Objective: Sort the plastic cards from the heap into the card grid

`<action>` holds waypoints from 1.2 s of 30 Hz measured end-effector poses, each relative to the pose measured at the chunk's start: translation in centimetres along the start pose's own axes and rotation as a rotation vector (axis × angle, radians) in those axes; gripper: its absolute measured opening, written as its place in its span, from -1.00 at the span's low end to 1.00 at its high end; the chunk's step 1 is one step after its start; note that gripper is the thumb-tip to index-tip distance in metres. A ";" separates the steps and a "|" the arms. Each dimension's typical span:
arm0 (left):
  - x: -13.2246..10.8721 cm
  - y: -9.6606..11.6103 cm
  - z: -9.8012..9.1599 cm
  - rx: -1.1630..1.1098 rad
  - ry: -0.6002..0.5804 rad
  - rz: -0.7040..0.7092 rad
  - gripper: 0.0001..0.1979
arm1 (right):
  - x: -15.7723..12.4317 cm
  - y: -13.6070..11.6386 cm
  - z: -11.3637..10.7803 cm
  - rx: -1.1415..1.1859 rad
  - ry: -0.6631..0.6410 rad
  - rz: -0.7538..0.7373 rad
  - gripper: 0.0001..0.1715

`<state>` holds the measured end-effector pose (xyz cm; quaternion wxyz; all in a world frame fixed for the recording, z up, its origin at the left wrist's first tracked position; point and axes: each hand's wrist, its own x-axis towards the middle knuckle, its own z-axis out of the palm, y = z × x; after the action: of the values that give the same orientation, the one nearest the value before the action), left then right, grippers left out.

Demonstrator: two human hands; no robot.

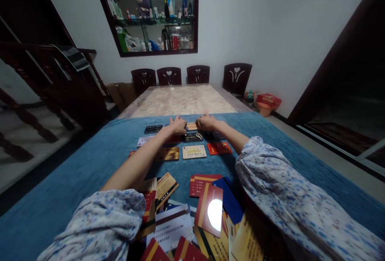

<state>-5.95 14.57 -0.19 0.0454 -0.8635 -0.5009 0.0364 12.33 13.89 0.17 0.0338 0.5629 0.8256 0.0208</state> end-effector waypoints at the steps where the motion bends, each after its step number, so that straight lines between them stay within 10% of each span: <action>1: 0.1 0.0 0.1 0.000 -0.002 0.001 -0.73 | 0.0 0.0 0.0 -0.001 -0.004 0.001 -0.60; 22: -0.2 0.2 -0.1 0.003 0.044 0.020 -0.60 | -0.5 -0.2 -0.2 -0.037 -0.008 -0.029 -0.57; 36: -5.9 -0.3 -2.5 -0.015 0.187 0.104 -0.65 | -3.4 -0.8 -1.2 -0.032 0.095 -0.095 -0.46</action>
<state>-8.82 9.48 2.47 0.0837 -0.8883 -0.4492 -0.0456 12.79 10.42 1.44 0.0048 0.5207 0.8517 0.0591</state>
